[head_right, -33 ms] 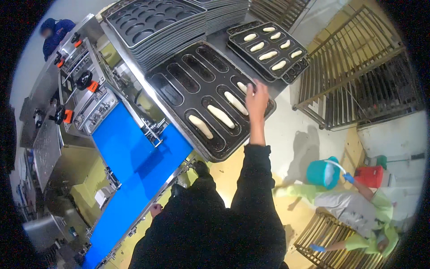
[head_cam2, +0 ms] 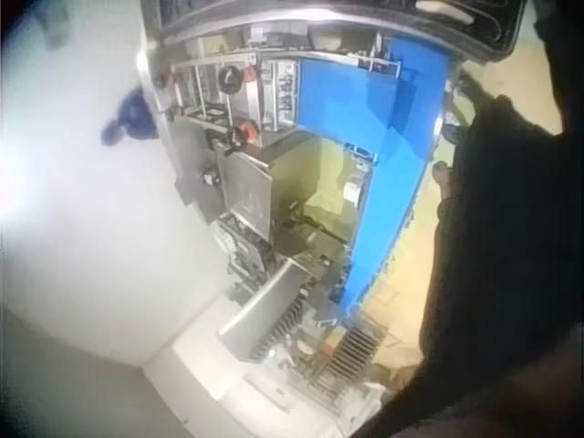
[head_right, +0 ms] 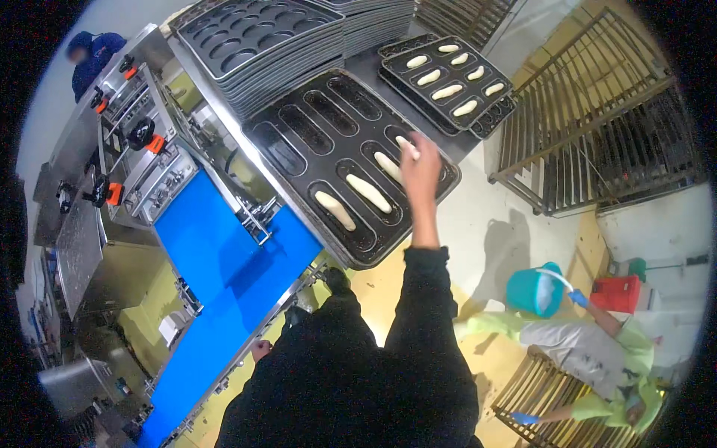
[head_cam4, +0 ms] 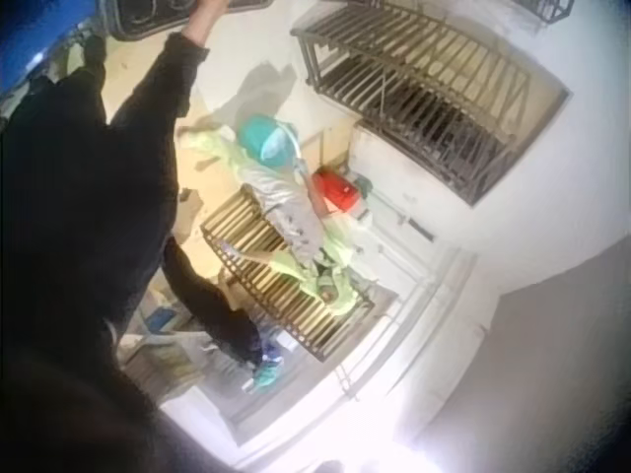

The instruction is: The person picks up elongated pieces of dough from a blue conveyor belt and places them into the slots of a black baking tray. The person repeats this process, filling the tray with dough pieces one by one.

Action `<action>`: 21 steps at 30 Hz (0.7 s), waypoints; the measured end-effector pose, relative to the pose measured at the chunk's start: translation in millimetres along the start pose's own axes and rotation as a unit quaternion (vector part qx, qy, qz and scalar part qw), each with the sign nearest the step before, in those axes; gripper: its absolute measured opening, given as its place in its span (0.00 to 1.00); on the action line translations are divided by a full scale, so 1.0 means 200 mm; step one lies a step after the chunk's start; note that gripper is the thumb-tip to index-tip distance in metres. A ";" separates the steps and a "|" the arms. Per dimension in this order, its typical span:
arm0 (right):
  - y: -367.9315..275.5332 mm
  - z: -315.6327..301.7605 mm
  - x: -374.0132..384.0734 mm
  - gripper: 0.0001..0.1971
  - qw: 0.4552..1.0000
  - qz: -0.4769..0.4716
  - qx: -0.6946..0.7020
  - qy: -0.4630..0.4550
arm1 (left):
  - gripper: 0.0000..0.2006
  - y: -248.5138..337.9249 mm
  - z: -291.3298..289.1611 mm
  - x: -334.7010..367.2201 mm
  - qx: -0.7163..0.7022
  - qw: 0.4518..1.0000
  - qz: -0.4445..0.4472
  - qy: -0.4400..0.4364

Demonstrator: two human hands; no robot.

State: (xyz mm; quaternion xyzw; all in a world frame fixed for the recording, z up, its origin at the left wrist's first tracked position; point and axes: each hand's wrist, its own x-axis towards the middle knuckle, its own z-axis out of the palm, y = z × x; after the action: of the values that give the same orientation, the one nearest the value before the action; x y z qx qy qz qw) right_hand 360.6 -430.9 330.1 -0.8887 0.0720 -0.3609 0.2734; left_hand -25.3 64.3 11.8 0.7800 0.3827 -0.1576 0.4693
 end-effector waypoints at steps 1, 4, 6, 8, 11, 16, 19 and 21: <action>-0.11 0.00 -0.06 0.12 0.995 0.022 0.085 -0.043 | 0.10 -0.04 -0.01 0.00 0.005 1.000 -0.004 0.006; -0.47 0.12 -0.43 0.10 0.932 0.056 0.297 -0.199 | 0.11 -0.10 0.01 0.05 0.063 0.996 0.070 0.001; -0.65 0.27 -0.74 0.09 0.839 0.011 0.405 -0.362 | 0.14 -0.09 0.02 0.06 0.126 0.988 0.085 0.009; -0.72 0.45 -1.10 0.12 0.751 0.053 0.325 -0.572 | 0.16 -0.03 0.02 0.06 0.212 0.975 0.061 -0.028; -0.60 0.68 -1.57 0.21 0.683 -0.046 0.237 -0.690 | 0.15 0.11 0.01 0.02 0.083 0.995 0.056 -0.029; -0.09 0.81 -1.98 0.23 0.669 -0.106 0.020 -0.735 | 0.16 0.20 -0.03 -0.06 0.075 0.997 0.026 0.015; 0.06 0.83 -2.02 0.22 0.646 0.004 -0.019 -0.763 | 0.17 0.10 -0.04 -0.10 0.067 0.997 -0.028 0.040; 0.09 0.81 -2.01 0.22 0.658 0.030 0.011 -0.753 | 0.17 -0.01 -0.04 -0.13 0.068 0.995 -0.036 0.056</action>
State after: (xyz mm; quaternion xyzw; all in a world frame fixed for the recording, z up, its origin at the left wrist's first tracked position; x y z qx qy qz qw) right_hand 180.1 -245.0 -17.1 -0.8510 -0.1360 0.4390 0.2540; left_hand -44.3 59.6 30.2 0.8032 0.4249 -0.1565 0.3871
